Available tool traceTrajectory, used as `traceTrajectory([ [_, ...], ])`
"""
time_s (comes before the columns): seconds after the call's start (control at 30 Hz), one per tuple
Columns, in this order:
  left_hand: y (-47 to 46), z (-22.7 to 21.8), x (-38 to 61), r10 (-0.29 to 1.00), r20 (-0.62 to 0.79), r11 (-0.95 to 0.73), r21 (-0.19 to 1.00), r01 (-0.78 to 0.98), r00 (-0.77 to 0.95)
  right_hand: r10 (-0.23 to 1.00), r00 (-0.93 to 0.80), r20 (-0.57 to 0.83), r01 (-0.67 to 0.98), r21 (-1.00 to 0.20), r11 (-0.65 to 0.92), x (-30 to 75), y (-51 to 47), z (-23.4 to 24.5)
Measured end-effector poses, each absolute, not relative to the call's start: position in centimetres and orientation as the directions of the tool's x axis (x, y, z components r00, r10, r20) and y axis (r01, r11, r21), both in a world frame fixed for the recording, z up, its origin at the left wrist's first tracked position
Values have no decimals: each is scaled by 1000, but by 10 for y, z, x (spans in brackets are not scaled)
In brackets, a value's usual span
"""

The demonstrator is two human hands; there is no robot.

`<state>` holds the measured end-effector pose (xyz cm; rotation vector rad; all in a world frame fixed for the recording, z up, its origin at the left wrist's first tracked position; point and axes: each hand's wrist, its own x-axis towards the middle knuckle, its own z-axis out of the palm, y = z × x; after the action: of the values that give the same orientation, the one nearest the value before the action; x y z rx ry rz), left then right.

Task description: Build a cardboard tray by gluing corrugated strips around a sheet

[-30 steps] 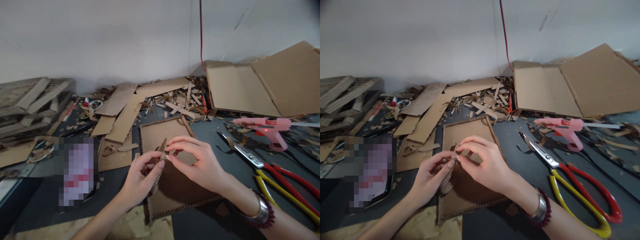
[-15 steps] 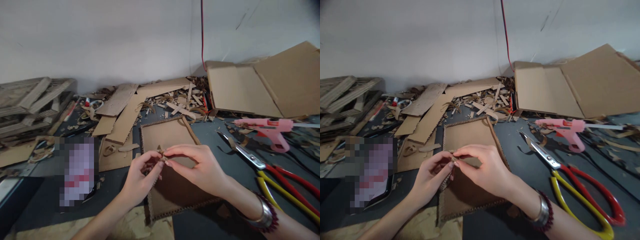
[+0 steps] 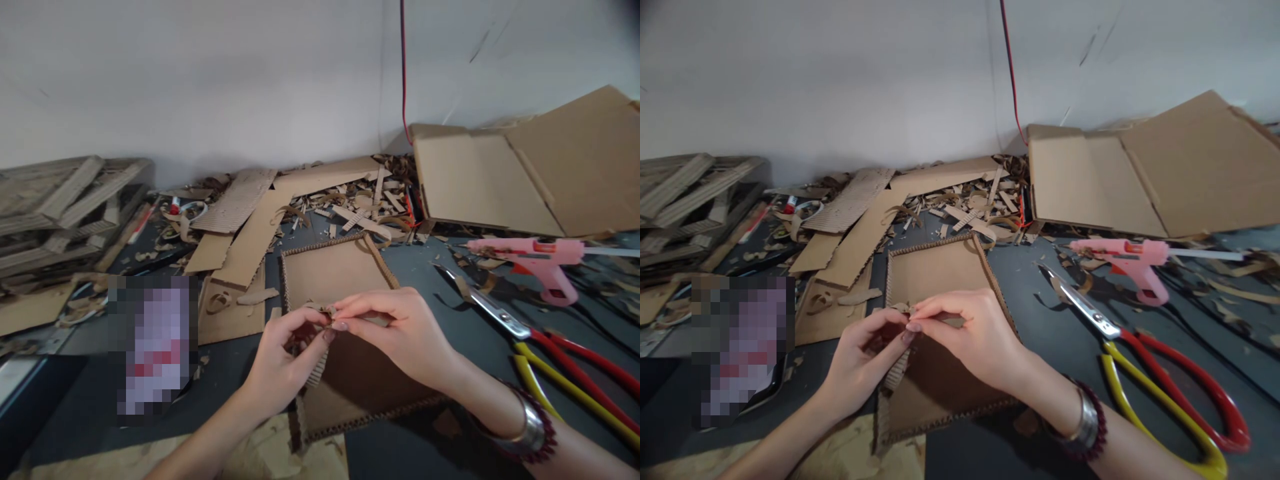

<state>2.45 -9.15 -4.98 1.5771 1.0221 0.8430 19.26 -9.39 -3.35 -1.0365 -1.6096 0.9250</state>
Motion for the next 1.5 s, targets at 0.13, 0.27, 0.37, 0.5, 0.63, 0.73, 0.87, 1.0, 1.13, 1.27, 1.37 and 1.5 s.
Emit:
traceTrajectory([
  [0.13, -92, -50, 24, 916, 77, -187, 950, 251, 393, 928, -208, 308, 246, -902, 354, 194, -95, -30],
  [0.27, -92, -49, 23, 908, 132, -259, 923, 283, 398, 921, -227, 315, 308, -874, 375, 194, -97, -31],
  [0.37, -92, -47, 23, 890, 162, -314, 896, 314, 427, 913, -249, 323, 324, -861, 392, 193, -98, -32],
  [0.5, -92, -45, 24, 866, 193, -371, 866, 336, 461, 909, -281, 309, 329, -858, 394, 193, -99, -33],
  [0.63, -91, -44, 26, 853, 230, -409, 851, 328, 468, 921, -260, 291, 326, -871, 367, 191, -100, -33],
  [0.73, -91, -43, 27, 845, 238, -419, 852, 315, 479, 929, -254, 269, 332, -878, 345, 192, -100, -33],
  [0.87, -92, -43, 27, 834, 248, -423, 860, 284, 493, 938, -237, 252, 359, -875, 326, 192, -99, -32],
  [1.0, -92, -42, 27, 849, 235, -398, 874, 279, 473, 954, -204, 221, 343, -896, 281, 191, -98, -32],
  [1.13, -92, -41, 27, 891, 130, -257, 934, 247, 435, 971, -144, 192, 247, -943, 223, 190, -98, -33],
  [1.27, -94, -42, 27, 918, 17, -94, 980, 176, 396, 980, -38, 197, 196, -960, 200, 192, -96, -30],
  [1.37, -95, -42, 27, 926, 42, -109, 981, 160, 375, 970, -112, 218, 249, -938, 240, 193, -95, -29],
  [1.5, -94, -42, 27, 912, 43, -110, 984, 143, 408, 964, -178, 195, 252, -938, 236, 194, -93, -32],
])
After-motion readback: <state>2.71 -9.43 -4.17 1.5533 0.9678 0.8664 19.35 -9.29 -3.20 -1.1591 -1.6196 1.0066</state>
